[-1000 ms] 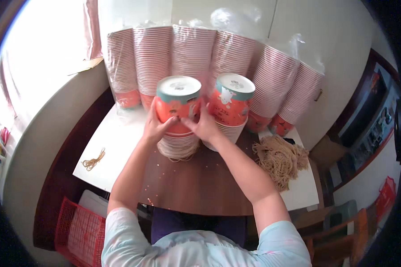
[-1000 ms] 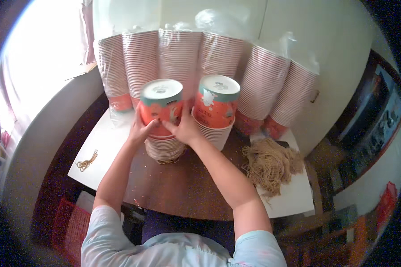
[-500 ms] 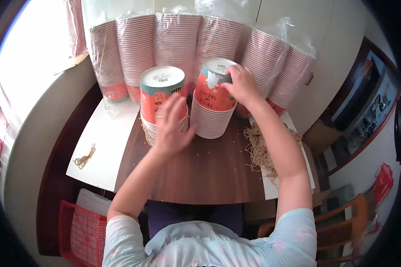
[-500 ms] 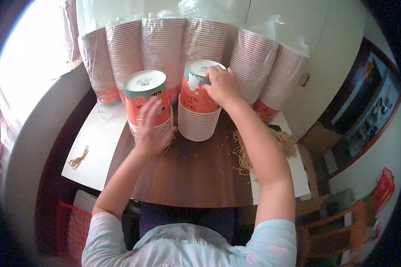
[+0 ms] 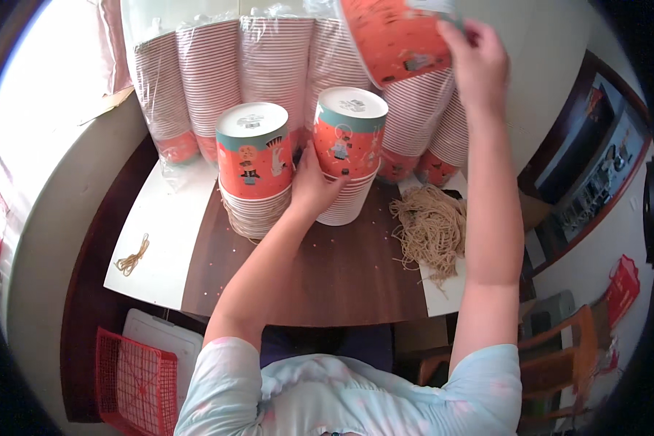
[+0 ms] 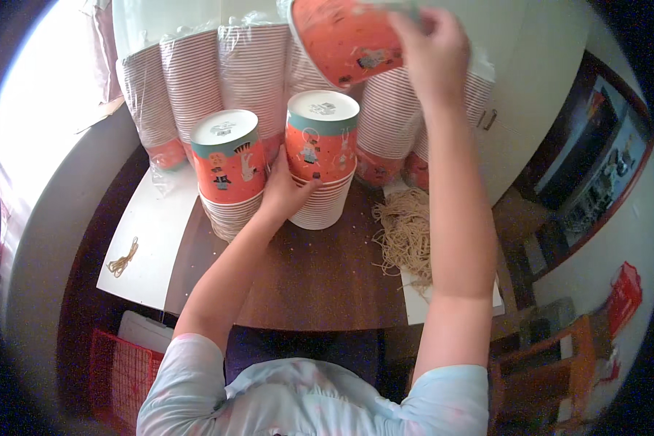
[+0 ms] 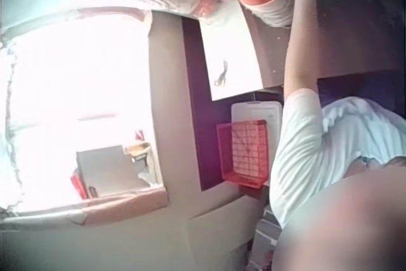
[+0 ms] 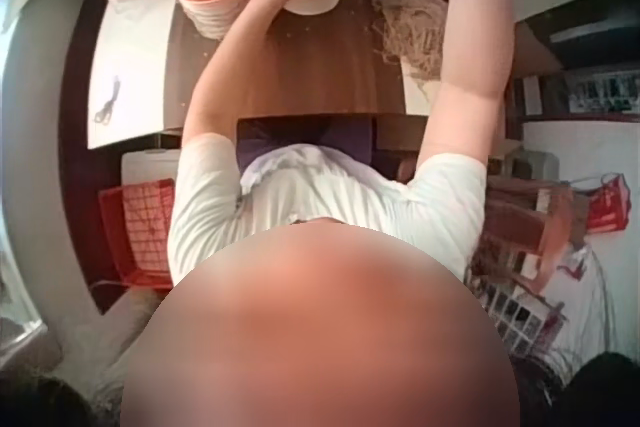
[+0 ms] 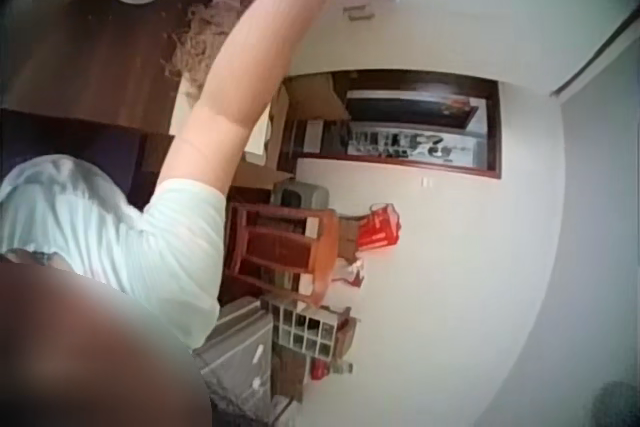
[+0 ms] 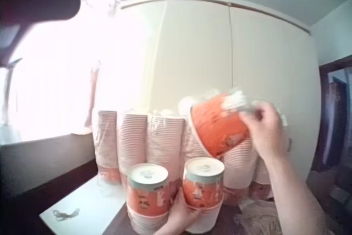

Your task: Threading a string through holes in a paper bowl to create a handle.

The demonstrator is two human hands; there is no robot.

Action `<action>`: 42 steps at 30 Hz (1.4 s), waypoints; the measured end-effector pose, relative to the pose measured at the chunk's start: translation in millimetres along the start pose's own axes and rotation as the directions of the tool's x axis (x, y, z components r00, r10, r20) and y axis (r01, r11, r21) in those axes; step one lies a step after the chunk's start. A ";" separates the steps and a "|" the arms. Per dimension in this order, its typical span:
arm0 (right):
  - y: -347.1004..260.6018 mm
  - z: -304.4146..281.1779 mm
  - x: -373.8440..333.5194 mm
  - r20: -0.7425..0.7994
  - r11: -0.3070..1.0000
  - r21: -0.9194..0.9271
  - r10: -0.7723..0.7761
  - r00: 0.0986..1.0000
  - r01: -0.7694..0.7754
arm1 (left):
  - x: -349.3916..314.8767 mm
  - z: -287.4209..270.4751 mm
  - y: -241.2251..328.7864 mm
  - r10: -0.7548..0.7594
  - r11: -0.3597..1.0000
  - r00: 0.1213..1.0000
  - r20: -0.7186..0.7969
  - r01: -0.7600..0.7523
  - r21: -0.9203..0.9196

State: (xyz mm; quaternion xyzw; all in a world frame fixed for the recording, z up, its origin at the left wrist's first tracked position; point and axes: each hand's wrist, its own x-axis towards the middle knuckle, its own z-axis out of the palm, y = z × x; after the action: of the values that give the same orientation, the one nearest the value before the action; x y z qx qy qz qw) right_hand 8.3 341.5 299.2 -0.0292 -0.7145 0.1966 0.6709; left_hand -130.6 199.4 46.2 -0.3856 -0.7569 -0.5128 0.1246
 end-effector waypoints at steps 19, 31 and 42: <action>7.1 -92.5 -391.5 0.818 -0.572 0.407 0.575 0.005 -0.712 | -67.1 -105.7 47.0 -0.200 0.903 0.879 0.433 0.337 -0.266; 88.4 -142.2 -286.4 0.758 0.867 -0.464 0.494 0.425 -0.179 | -99.0 -109.6 20.5 -0.337 0.940 0.883 0.327 0.336 0.064; 78.8 -110.5 -297.7 0.857 0.945 -0.319 0.254 0.448 0.075 | -116.3 -125.4 80.2 0.025 1.000 0.994 0.104 -0.027 0.016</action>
State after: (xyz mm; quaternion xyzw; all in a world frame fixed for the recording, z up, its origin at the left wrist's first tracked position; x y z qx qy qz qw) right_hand 127.3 349.9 -5.5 -0.0657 -0.9774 0.1030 0.1727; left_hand -21.4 51.2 88.3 -0.4206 -0.7616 -0.4837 0.0950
